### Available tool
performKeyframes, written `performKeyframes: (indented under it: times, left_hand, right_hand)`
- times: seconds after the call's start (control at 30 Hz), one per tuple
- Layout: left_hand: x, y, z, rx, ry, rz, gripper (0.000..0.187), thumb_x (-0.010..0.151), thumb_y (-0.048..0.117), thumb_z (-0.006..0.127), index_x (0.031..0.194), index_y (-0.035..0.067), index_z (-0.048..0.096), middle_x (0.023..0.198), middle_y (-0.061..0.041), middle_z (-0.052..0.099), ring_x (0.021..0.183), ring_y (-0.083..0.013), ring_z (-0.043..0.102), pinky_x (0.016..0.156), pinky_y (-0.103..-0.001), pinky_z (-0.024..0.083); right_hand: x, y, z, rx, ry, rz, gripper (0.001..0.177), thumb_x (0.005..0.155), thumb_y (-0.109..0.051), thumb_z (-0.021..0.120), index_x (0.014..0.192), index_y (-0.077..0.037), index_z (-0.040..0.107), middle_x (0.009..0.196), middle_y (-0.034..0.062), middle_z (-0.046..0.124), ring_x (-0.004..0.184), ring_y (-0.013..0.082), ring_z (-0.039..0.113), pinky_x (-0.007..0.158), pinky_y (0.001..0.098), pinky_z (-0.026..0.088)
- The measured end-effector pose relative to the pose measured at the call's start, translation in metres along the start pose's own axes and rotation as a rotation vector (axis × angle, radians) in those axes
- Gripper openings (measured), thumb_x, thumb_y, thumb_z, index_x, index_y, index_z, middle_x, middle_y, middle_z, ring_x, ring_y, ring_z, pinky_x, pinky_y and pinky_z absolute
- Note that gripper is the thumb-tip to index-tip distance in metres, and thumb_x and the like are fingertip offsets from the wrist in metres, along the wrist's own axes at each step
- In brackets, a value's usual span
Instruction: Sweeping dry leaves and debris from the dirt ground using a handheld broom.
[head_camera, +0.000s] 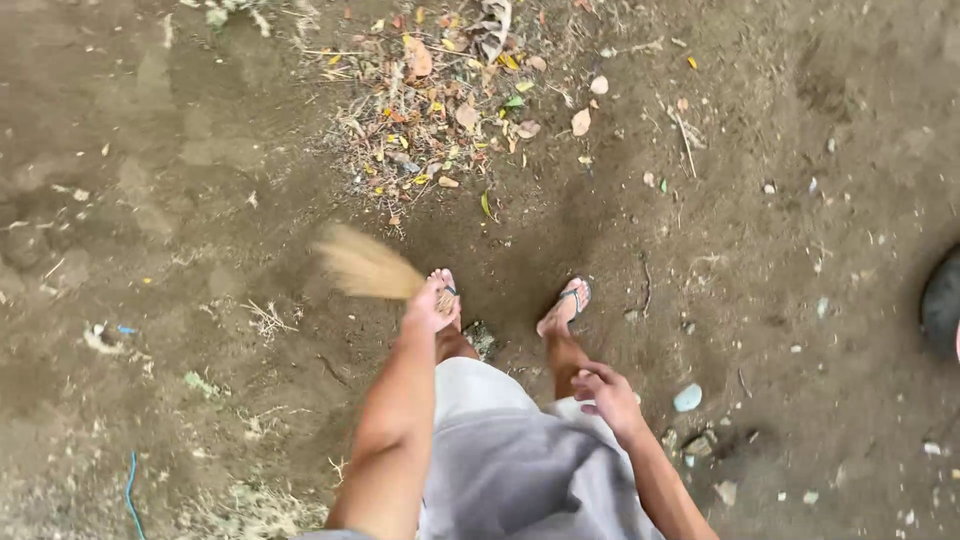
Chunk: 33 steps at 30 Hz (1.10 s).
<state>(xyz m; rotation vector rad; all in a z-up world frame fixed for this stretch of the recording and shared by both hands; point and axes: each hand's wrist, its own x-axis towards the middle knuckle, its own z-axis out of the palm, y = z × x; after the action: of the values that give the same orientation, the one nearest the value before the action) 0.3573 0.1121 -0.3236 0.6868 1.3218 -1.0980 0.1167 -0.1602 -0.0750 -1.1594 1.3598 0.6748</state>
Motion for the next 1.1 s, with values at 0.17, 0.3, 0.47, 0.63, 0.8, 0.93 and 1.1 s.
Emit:
performKeyframes:
  times: [0.17, 0.3, 0.47, 0.63, 0.8, 0.93, 1.1]
  left_hand:
    - [-0.071, -0.026, 0.083, 0.184, -0.102, -0.049, 0.02, 0.086, 0.01, 0.07, 0.097, 0.014, 0.054, 0.086, -0.014, 0.056, 0.069, -0.029, 0.059, 0.056, -0.04, 0.051]
    - [-0.173, -0.091, 0.147, 0.261, -0.137, 0.108, 0.049, 0.08, 0.005, 0.065, 0.113, 0.035, 0.044, 0.085, -0.012, 0.057, 0.066, -0.031, 0.056, 0.054, -0.042, 0.048]
    - [-0.012, -0.122, 0.173, -0.221, -0.289, -0.134, 0.044, 0.084, 0.005, 0.063, 0.122, 0.014, 0.043, 0.092, -0.016, 0.059, 0.072, -0.0291, 0.063, 0.061, -0.041, 0.058]
    - [-0.054, -0.07, 0.112, -0.089, -0.207, -0.139, 0.049, 0.088, 0.008, 0.071, 0.128, 0.008, 0.044, 0.098, -0.016, 0.058, 0.074, -0.0293, 0.066, 0.061, -0.04, 0.061]
    - [-0.18, -0.035, 0.048, 0.358, -0.106, 0.328, 0.079, 0.077, 0.001, 0.07, 0.135, 0.041, 0.035, 0.088, -0.012, 0.058, 0.057, -0.0303, 0.06, 0.048, -0.045, 0.051]
    - [-0.138, 0.036, -0.023, 0.205, 0.025, 0.27, 0.038, 0.083, 0.008, 0.073, 0.116, 0.007, 0.054, 0.084, -0.014, 0.06, 0.061, -0.029, 0.062, 0.05, -0.043, 0.054]
    - [-0.084, 0.142, -0.05, -0.096, 0.153, 0.044, 0.021, 0.089, 0.019, 0.069, 0.099, 0.008, 0.054, 0.086, -0.014, 0.061, 0.075, -0.0277, 0.063, 0.061, -0.036, 0.056]
  right_hand:
    - [-0.035, -0.017, 0.039, -0.056, 0.005, -0.077, 0.041, 0.097, -0.023, 0.055, 0.134, -0.009, 0.064, 0.107, 0.0071, 0.075, 0.083, 0.0173, 0.071, 0.071, 0.0327, 0.058]
    - [-0.044, -0.001, 0.035, -0.009, 0.072, -0.057, 0.041, 0.097, -0.018, 0.052, 0.134, -0.008, 0.065, 0.107, 0.0082, 0.074, 0.083, 0.0192, 0.071, 0.069, 0.0335, 0.057]
    - [-0.067, -0.001, 0.027, 0.059, 0.163, -0.045, 0.041, 0.096, -0.015, 0.051, 0.135, -0.008, 0.064, 0.105, 0.0093, 0.076, 0.083, 0.019, 0.072, 0.07, 0.0331, 0.058]
    - [-0.063, -0.002, 0.047, 0.192, 0.102, -0.07, 0.042, 0.096, -0.017, 0.052, 0.134, -0.006, 0.064, 0.103, 0.0104, 0.076, 0.081, 0.0184, 0.071, 0.07, 0.0322, 0.058]
    - [-0.035, -0.054, 0.082, 0.055, 0.109, -0.173, 0.036, 0.097, -0.014, 0.056, 0.129, -0.004, 0.068, 0.098, 0.0108, 0.076, 0.074, 0.0166, 0.066, 0.061, 0.0309, 0.054]
    - [-0.005, -0.113, 0.108, 0.247, 0.02, -0.152, 0.035, 0.098, -0.018, 0.055, 0.128, -0.004, 0.066, 0.098, 0.0109, 0.075, 0.072, 0.0178, 0.067, 0.06, 0.0317, 0.056]
    - [0.062, -0.155, 0.129, 0.163, -0.17, -0.201, 0.036, 0.098, -0.017, 0.057, 0.13, -0.005, 0.066, 0.097, 0.0099, 0.073, 0.074, 0.0164, 0.067, 0.064, 0.0293, 0.057]
